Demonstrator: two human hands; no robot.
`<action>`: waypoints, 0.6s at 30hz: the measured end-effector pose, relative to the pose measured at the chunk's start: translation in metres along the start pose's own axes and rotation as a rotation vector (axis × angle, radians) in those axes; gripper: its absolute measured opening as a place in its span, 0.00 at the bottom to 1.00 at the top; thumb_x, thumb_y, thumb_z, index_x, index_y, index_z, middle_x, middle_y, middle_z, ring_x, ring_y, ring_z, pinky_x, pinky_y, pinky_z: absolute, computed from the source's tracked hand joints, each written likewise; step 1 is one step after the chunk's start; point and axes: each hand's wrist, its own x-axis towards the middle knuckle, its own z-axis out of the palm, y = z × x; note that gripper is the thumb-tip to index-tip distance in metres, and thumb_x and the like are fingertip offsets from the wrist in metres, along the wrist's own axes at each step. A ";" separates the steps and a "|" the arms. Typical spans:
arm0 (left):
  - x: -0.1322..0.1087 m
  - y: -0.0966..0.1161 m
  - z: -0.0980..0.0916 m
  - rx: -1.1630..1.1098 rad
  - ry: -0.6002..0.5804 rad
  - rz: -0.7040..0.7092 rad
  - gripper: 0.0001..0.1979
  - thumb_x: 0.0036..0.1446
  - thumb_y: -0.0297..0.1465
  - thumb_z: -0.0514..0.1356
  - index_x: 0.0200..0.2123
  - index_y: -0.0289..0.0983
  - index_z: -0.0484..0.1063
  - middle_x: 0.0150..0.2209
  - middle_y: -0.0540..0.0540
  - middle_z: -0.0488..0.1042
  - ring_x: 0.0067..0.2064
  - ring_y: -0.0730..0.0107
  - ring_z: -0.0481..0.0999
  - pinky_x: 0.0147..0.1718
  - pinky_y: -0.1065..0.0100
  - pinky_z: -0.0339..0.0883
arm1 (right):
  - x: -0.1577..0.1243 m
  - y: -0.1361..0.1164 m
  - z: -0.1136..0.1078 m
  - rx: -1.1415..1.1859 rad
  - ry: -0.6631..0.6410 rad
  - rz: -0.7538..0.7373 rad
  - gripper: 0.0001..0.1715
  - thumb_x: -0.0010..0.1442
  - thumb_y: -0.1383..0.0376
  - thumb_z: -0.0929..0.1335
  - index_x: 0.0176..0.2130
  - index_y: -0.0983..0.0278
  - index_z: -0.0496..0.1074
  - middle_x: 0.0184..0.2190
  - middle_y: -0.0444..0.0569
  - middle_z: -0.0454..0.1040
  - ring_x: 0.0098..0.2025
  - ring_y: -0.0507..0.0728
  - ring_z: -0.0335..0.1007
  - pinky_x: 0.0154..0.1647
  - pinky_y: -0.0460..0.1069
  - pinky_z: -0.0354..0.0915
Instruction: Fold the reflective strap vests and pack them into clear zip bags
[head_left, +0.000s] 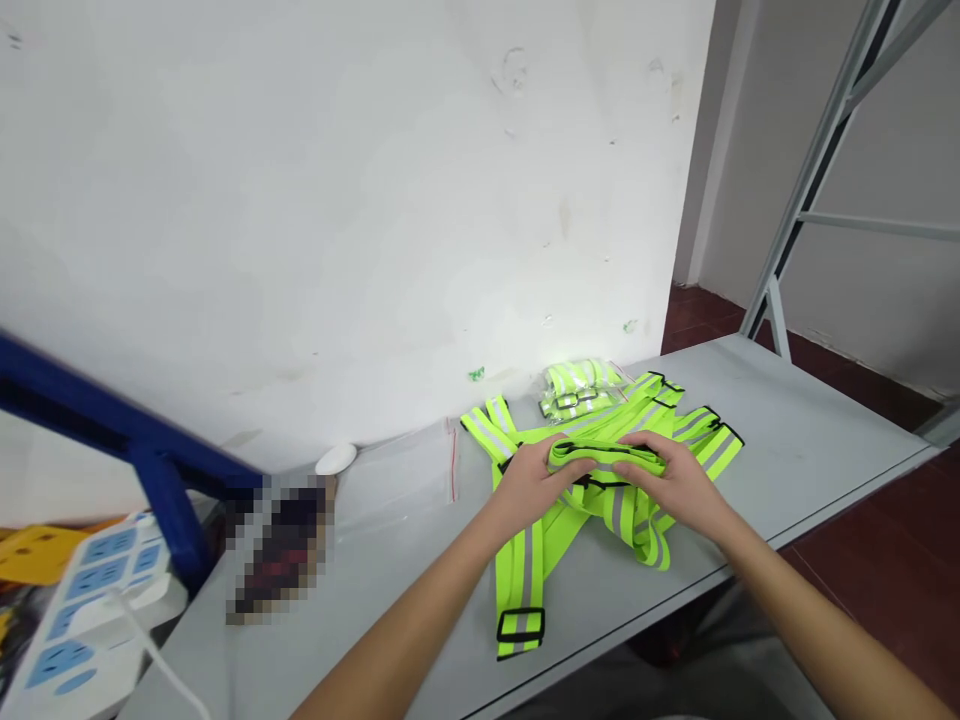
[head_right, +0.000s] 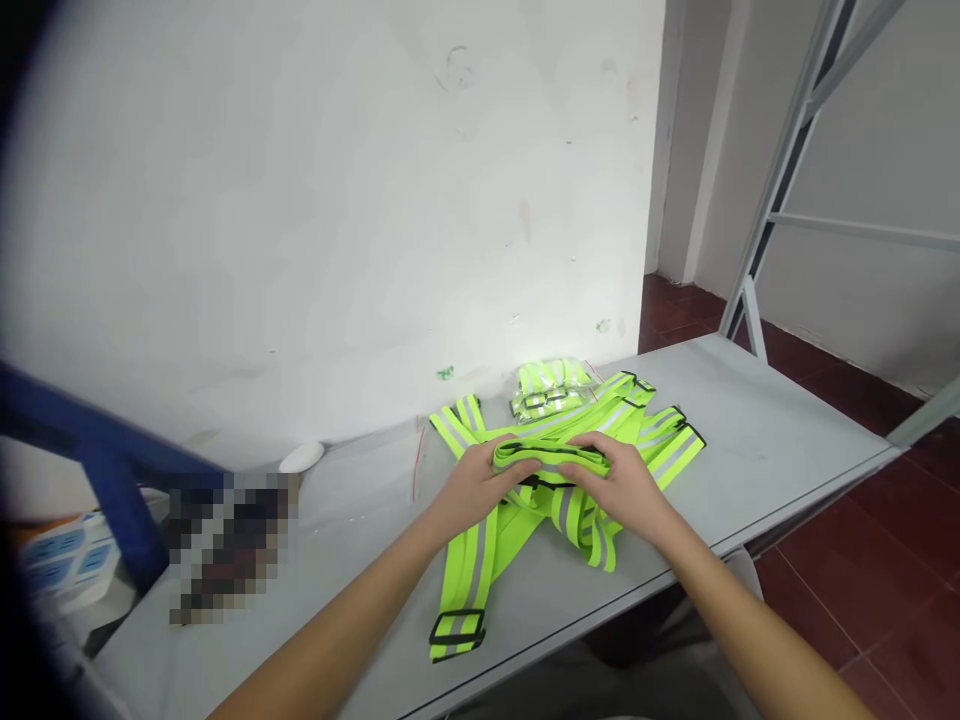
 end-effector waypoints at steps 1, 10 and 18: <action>0.003 0.004 0.000 -0.001 -0.003 0.000 0.18 0.57 0.46 0.58 0.40 0.39 0.75 0.35 0.51 0.79 0.37 0.64 0.76 0.36 0.67 0.68 | 0.004 -0.004 -0.007 -0.054 -0.046 -0.005 0.20 0.55 0.52 0.70 0.43 0.61 0.73 0.42 0.48 0.77 0.44 0.61 0.72 0.44 0.51 0.65; 0.026 0.031 -0.006 -0.089 -0.150 0.064 0.22 0.54 0.50 0.59 0.43 0.40 0.73 0.42 0.48 0.77 0.43 0.60 0.74 0.44 0.63 0.66 | 0.042 -0.037 -0.037 -0.311 -0.413 -0.115 0.19 0.56 0.52 0.69 0.25 0.63 0.67 0.19 0.38 0.61 0.22 0.49 0.54 0.22 0.46 0.48; 0.070 -0.013 0.004 -0.719 -0.576 -0.203 0.48 0.53 0.63 0.30 0.50 0.32 0.69 0.43 0.35 0.76 0.44 0.50 0.75 0.43 0.51 0.67 | 0.075 -0.058 -0.060 0.175 -0.600 -0.072 0.19 0.55 0.51 0.70 0.37 0.64 0.74 0.34 0.46 0.78 0.35 0.57 0.74 0.34 0.49 0.67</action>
